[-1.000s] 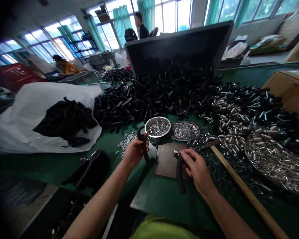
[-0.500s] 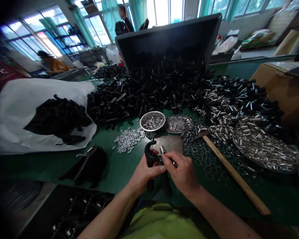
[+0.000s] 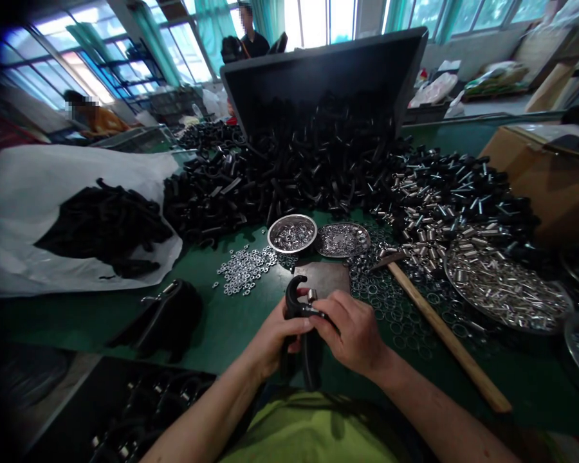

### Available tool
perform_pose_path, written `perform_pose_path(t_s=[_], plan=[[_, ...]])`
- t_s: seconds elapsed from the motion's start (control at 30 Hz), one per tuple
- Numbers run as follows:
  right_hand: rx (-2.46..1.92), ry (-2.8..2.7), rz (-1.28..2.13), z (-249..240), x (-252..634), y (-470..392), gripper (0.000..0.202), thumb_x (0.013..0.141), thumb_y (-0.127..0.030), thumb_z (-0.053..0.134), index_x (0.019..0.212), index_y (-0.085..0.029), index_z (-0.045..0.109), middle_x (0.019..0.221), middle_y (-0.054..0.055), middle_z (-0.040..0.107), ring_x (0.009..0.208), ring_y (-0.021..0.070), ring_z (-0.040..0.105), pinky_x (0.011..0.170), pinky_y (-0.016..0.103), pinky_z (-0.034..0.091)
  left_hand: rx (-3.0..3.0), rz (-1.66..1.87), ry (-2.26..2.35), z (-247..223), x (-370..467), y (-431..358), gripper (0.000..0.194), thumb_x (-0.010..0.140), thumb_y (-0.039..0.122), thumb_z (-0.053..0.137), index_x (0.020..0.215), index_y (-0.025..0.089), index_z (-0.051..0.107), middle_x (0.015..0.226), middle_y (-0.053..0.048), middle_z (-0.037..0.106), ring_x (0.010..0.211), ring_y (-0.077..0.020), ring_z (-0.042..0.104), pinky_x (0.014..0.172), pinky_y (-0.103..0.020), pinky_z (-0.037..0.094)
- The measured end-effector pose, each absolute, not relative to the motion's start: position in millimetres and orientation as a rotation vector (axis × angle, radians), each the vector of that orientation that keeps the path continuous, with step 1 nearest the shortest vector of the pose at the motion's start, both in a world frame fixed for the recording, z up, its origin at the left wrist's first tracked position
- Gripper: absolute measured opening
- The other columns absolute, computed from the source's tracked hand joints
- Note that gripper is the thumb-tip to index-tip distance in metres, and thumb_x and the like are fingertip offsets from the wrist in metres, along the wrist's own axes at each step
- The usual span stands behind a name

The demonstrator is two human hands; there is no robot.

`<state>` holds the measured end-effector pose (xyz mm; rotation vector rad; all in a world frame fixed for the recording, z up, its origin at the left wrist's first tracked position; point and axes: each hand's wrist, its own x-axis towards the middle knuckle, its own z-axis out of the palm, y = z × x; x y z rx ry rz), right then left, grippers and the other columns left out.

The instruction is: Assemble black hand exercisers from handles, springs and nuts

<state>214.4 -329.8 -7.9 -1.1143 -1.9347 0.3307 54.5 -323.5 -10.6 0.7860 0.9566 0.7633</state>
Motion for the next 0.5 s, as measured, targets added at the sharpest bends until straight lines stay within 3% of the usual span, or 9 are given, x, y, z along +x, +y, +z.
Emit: perform_pose_path(t_s=[0.1, 0.2, 0.3, 0.37, 0.5], plan=[[-1.282, -1.784, 0.569, -18.4, 216.8, -327.8, 0.025, 0.09, -0.038, 0.044, 0.085, -0.021, 0.061, 0.067, 0.003, 0.063, 0.061, 0.0149, 0.06, 0.057, 0.025, 0.044, 0.985, 0.844, 1.064, -11.7, 50.3, -321.1, 0.085, 0.058, 0.022, 0.077, 0.131, 0.029, 0.035, 0.088, 0.002, 0.058, 0.057, -0.0074, 0.051, 0.047, -0.018, 0.039], [-1.383, -1.584, 1.274, -24.6, 215.2, -320.3, 0.045, 0.092, -0.053, 0.031, 0.095, -0.018, 0.06, 0.063, 0.0, 0.06, 0.052, 0.0131, 0.055, 0.047, 0.023, 0.04, 1.341, 0.916, 1.187, -9.3, 43.0, -318.2, 0.098, 0.057, 0.016, 0.076, 0.14, 0.031, 0.025, 0.104, -0.002, 0.061, 0.082, -0.0162, 0.06, 0.071, -0.026, 0.048], [-1.181, -1.604, 1.65, -23.2, 210.3, -310.6, 0.047, 0.089, -0.055, 0.038, 0.092, -0.015, 0.062, 0.075, 0.003, 0.064, 0.064, 0.0134, 0.058, 0.056, 0.023, 0.044, 1.549, 0.743, 1.187, -6.8, 36.6, -316.4, 0.097, 0.062, 0.02, 0.074, 0.142, 0.032, 0.022, 0.101, -0.001, 0.064, 0.079, -0.0183, 0.062, 0.072, -0.03, 0.049], [-1.156, -1.634, 1.619, -20.6, 204.8, -307.2, 0.038, 0.088, -0.049, 0.046, 0.088, -0.015, 0.063, 0.085, 0.004, 0.065, 0.076, 0.0158, 0.059, 0.065, 0.025, 0.045, 1.582, 0.7, 1.177, -8.6, 35.9, -317.1, 0.093, 0.062, 0.021, 0.075, 0.141, 0.033, 0.026, 0.105, 0.0, 0.063, 0.083, -0.0193, 0.063, 0.075, -0.031, 0.05], [-1.388, -1.643, 1.202, -18.8, 194.0, -310.5, 0.025, 0.09, -0.037, 0.045, 0.084, -0.016, 0.056, 0.082, 0.004, 0.063, 0.078, 0.0174, 0.057, 0.069, 0.028, 0.042, 1.463, 0.911, 1.22, -21.8, 41.1, -323.4, 0.087, 0.063, 0.021, 0.075, 0.136, 0.029, 0.029, 0.124, -0.004, 0.055, 0.106, -0.0219, 0.058, 0.091, -0.033, 0.047]])
